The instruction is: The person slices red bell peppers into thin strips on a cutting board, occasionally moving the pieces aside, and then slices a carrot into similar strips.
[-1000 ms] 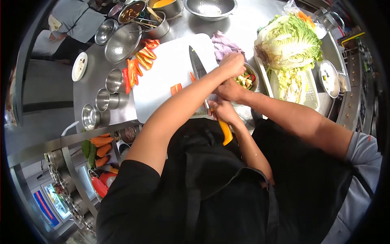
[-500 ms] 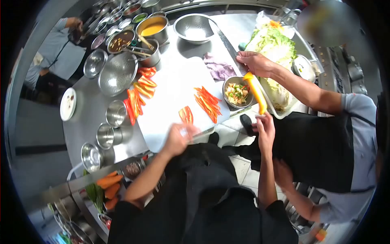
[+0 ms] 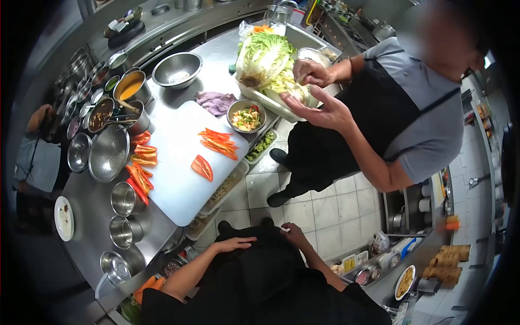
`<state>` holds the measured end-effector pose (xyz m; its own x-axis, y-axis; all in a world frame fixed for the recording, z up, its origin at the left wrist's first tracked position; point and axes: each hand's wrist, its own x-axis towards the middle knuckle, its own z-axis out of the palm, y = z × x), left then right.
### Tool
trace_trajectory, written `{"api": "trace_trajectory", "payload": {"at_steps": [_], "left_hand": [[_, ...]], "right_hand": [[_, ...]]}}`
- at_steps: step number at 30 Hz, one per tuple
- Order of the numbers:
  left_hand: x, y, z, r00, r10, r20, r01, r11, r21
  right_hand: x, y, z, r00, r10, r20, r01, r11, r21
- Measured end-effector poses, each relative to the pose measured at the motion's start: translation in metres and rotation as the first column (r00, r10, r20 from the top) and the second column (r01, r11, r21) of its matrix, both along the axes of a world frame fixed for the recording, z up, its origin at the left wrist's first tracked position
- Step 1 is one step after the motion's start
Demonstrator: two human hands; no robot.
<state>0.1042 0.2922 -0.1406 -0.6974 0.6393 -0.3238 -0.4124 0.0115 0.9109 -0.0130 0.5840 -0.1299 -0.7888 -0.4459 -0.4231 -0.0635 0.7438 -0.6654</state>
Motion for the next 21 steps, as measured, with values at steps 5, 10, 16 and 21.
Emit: {"api": "trace_trajectory", "payload": {"at_steps": [5,10,16,21], "left_hand": [[0.018,0.021,-0.027,0.987,0.132,0.088,-0.113,0.974,-0.198],[0.048,0.063,-0.082,0.855,0.516,0.045,-0.492,0.836,-0.244],[0.125,0.122,-0.08,0.937,0.349,0.032,-0.179,0.555,-0.812],[0.169,0.162,-0.092,0.837,0.548,0.001,-0.359,0.55,-0.754]], "right_hand": [[0.016,0.046,-0.05,0.993,0.104,0.052,-0.108,0.989,0.097],[0.013,0.092,-0.072,0.982,0.183,0.054,-0.184,0.983,0.009],[0.007,0.172,-0.087,0.973,0.23,0.016,-0.23,0.973,-0.015],[0.01,0.258,-0.134,0.98,0.196,0.023,-0.197,0.97,0.142]]}}
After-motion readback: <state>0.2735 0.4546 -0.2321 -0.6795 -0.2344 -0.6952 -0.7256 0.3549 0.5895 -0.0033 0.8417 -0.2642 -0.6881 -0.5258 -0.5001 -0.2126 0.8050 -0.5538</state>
